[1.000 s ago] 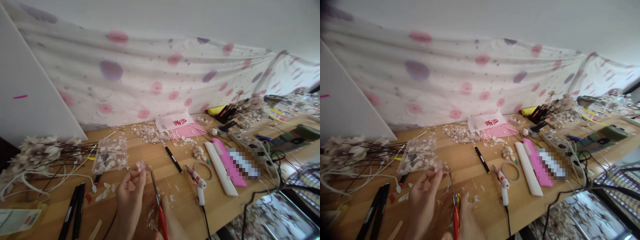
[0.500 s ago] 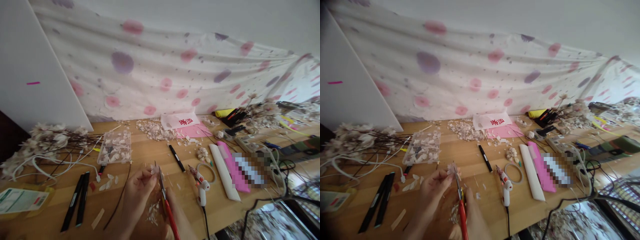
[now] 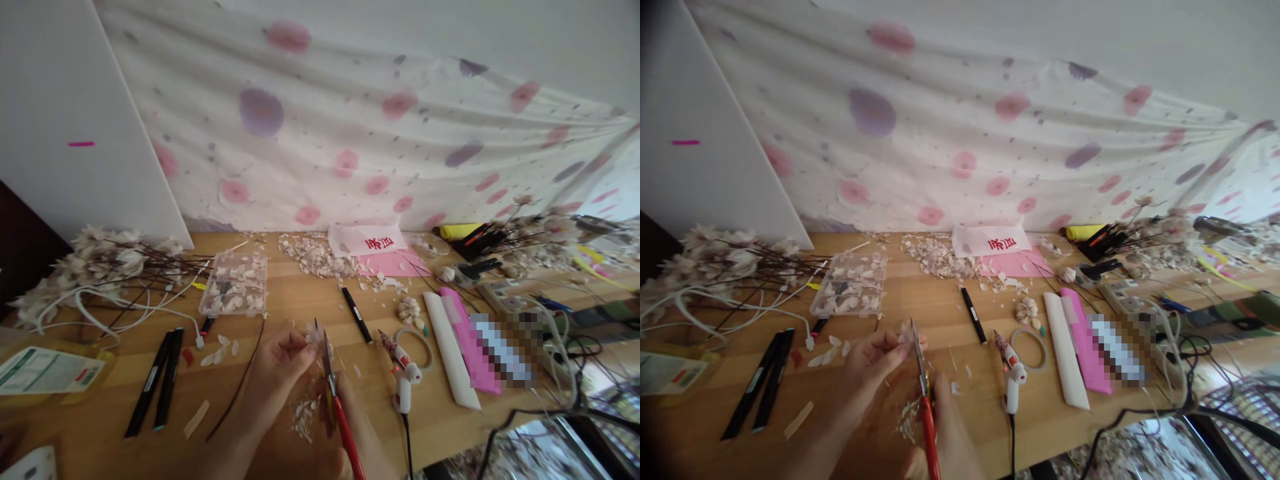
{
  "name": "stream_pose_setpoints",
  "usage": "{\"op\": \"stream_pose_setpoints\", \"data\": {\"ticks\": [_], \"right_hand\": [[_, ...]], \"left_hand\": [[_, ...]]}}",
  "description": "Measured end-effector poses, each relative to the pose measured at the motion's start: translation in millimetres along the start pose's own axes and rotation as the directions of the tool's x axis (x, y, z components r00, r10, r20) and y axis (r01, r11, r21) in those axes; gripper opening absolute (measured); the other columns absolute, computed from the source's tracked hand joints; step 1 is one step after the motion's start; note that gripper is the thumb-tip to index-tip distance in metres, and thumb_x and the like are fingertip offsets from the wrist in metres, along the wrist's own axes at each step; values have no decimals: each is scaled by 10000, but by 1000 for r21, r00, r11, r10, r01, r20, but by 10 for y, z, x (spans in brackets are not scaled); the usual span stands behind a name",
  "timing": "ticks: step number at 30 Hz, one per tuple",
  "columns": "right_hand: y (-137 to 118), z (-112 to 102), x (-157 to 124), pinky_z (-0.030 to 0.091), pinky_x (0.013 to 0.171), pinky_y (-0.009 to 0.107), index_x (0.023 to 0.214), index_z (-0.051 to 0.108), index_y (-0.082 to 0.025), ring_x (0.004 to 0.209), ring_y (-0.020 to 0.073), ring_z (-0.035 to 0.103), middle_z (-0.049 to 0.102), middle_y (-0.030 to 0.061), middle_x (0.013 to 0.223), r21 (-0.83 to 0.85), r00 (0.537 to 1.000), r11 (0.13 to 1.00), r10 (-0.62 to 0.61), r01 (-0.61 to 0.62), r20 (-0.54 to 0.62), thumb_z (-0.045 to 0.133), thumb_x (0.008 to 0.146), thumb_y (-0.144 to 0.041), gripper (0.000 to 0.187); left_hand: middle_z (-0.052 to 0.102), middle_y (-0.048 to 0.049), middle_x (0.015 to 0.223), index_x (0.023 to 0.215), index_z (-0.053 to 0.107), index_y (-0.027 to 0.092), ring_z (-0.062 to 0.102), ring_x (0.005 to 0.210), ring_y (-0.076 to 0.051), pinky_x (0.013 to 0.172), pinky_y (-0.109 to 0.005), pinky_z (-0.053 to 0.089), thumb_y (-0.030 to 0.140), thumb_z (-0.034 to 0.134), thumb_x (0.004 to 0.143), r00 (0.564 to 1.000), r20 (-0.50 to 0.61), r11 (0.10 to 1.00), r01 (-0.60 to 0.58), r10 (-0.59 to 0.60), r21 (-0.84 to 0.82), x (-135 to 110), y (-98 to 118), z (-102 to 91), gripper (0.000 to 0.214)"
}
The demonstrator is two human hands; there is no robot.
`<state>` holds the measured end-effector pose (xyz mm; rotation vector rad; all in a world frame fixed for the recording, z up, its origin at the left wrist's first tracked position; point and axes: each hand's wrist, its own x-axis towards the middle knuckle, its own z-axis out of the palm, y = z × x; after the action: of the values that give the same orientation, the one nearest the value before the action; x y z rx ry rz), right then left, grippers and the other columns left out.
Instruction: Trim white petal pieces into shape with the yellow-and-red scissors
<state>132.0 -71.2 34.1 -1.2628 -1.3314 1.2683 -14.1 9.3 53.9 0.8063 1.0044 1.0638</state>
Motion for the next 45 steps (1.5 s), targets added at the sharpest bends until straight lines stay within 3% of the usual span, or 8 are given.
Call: {"op": "stream_pose_setpoints", "data": {"ticks": [7, 15, 22, 26, 32, 37, 41, 45], "right_hand": [[168, -33, 9, 509, 832, 395, 1128, 642, -252, 845, 287, 599, 651, 52, 925, -41, 1000, 999, -18, 18, 10, 559, 631, -992, 895], [357, -77, 16, 511, 661, 332, 1099, 630, -253, 738, 247, 579, 635, 29, 835, -38, 999, 999, 0, 2, 48, 537, 552, -1038, 961], [189, -161, -25, 477, 658, 314, 960, 621, -230, 753, 245, 557, 590, 21, 792, -92, 994, 994, 72, -64, 83, 470, 501, -1081, 978], [274, -269, -118, 422, 584, 285, 854, 570, -235, 665, 196, 481, 520, -3, 743, -157, 991, 982, 117, -105, 69, 459, 514, -1082, 919], [403, -361, -262, 399, 538, 269, 869, 556, -241, 647, 193, 501, 527, -4, 740, -226, 988, 962, 154, -151, -3, 569, 510, -1039, 875], [311, -375, -315, 357, 524, 274, 785, 485, -246, 594, 163, 423, 477, -23, 701, -227, 993, 967, 118, -118, -13, 453, 677, -1014, 776], [280, -411, -353, 400, 619, 298, 795, 546, -241, 681, 206, 470, 529, 3, 719, -250, 999, 968, 19, -31, -50, 492, 718, -971, 736], [362, -458, -352, 387, 579, 283, 771, 588, -235, 637, 191, 459, 526, -11, 676, -266, 998, 962, 54, -61, -33, 587, 781, -863, 628]], "left_hand": [[768, -46, 759, 649, 634, 205, 705, 760, -205, 792, -313, 533, 388, 801, 734, 1000, 13, 1000, -14, 14, -8, 25, -50, -36, 262], [734, -34, 709, 670, 628, 203, 705, 801, -216, 768, -297, 517, 382, 786, 762, 996, 69, 998, -59, 57, 23, 62, -111, -79, 256], [687, -12, 716, 650, 576, 196, 643, 699, -168, 730, -289, 480, 408, 819, 731, 976, 214, 997, -45, 30, 67, 88, -63, -113, 332], [644, 7, 676, 648, 561, 195, 596, 666, -143, 652, -258, 423, 408, 825, 727, 961, 275, 993, -41, 8, 114, 99, -6, -121, 348], [711, -31, 763, 664, 577, 195, 660, 761, -182, 750, -301, 478, 453, 848, 710, 915, 399, 994, 4, -48, 110, 118, 77, -108, 377], [723, -35, 758, 682, 592, 192, 677, 804, -191, 765, -298, 490, 463, 846, 725, 874, 477, 990, 27, -90, 138, 153, 92, -128, 375], [721, -28, 762, 685, 559, 198, 663, 767, -174, 794, -317, 490, 483, 849, 722, 834, 538, 988, 52, -122, 143, 183, 98, -145, 408], [725, -34, 783, 674, 526, 202, 662, 780, -179, 815, -333, 482, 475, 848, 729, 810, 574, 990, 58, -124, 132, 206, 109, -141, 425]]}}
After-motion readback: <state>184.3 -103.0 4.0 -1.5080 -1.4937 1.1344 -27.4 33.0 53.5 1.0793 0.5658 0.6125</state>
